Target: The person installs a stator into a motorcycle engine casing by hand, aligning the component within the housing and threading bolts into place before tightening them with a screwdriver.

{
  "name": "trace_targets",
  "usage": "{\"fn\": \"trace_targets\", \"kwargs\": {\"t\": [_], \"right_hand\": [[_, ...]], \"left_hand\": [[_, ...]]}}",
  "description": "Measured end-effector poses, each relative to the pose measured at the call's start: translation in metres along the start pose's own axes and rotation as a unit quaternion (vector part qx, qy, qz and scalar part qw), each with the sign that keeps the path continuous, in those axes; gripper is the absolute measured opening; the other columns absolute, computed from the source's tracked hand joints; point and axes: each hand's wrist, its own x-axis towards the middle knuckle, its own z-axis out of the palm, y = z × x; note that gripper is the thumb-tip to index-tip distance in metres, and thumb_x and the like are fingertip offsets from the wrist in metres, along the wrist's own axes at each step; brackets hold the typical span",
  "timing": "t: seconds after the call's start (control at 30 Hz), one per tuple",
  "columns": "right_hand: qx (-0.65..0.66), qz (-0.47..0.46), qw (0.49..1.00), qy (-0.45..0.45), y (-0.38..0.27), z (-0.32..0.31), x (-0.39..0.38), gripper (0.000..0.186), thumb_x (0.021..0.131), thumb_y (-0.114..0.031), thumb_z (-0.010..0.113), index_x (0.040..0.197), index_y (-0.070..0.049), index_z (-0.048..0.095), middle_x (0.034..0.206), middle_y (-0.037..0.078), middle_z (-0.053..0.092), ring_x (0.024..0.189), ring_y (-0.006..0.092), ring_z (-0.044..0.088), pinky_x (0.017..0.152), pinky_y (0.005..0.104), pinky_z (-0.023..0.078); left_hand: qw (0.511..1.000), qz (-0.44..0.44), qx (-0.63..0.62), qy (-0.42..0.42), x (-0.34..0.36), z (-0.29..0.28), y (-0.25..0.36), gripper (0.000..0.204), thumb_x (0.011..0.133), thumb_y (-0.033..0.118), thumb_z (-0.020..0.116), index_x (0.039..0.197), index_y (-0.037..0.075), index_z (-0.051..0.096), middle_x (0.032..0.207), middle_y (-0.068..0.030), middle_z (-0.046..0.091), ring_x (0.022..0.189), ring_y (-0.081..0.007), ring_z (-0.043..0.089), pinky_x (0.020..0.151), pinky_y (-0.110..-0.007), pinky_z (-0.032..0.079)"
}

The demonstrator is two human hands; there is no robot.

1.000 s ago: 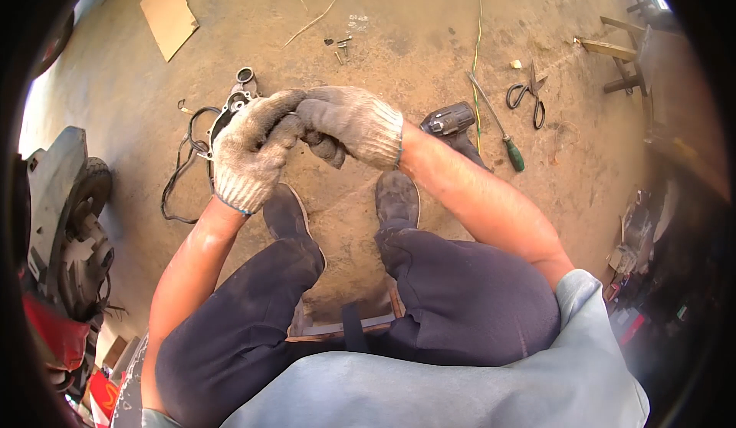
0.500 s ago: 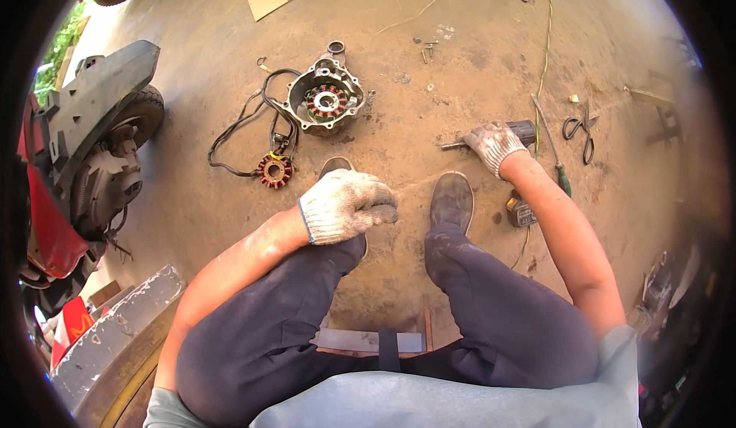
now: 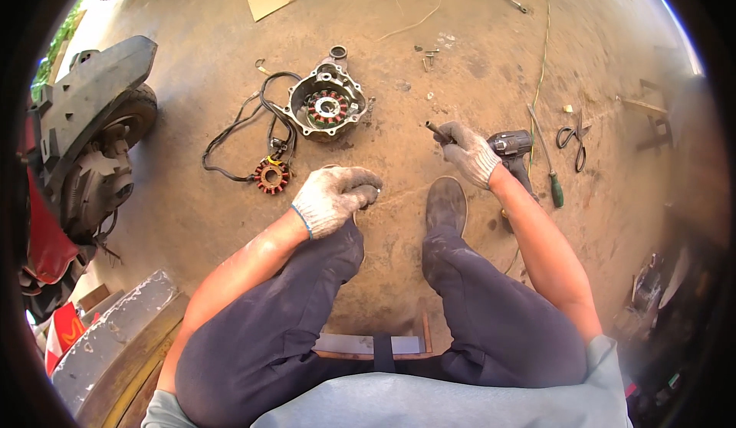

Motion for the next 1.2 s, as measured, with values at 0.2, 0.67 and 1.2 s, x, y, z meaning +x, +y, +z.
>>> {"fn": "trace_targets", "kwargs": {"t": [0.2, 0.67, 1.2], "right_hand": [[0.133, 0.023, 0.989, -0.058, -0.103, 0.013, -0.049, 0.038, 0.107, -0.026, 0.063, 0.134, 0.001, 0.071, 0.088, 0.002, 0.067, 0.081, 0.0114, 0.06, 0.076, 0.0289, 0.053], [-0.085, -0.064, 0.994, -0.007, -0.217, 0.001, -0.068, 0.032, 0.102, -0.024, 0.068, 0.125, -0.003, 0.076, 0.102, 0.017, 0.077, 0.093, 0.0267, 0.075, 0.086, 0.0372, 0.059], [-0.036, 0.005, 0.987, -0.154, -0.199, 0.011, -0.049, 0.033, 0.099, -0.02, 0.069, 0.125, -0.003, 0.078, 0.092, 0.008, 0.077, 0.082, 0.0105, 0.068, 0.077, 0.0314, 0.058]], "left_hand": [[0.944, -0.077, -0.298, 0.116, 0.002, -0.023, 0.009, 0.021, 0.101, 0.01, 0.071, 0.115, -0.004, 0.076, 0.095, -0.0087, 0.078, 0.079, -0.012, 0.072, 0.074, -0.027, 0.059], [0.854, 0.045, -0.5, 0.133, -0.009, -0.039, 0.026, 0.022, 0.104, 0.002, 0.067, 0.124, -0.008, 0.07, 0.108, -0.0174, 0.078, 0.094, -0.0249, 0.08, 0.079, -0.034, 0.066], [0.965, 0.001, -0.257, 0.057, -0.036, -0.054, 0.001, 0.021, 0.098, 0.012, 0.062, 0.113, 0.002, 0.073, 0.086, -0.0139, 0.076, 0.077, -0.0295, 0.075, 0.072, -0.04, 0.058]]}}
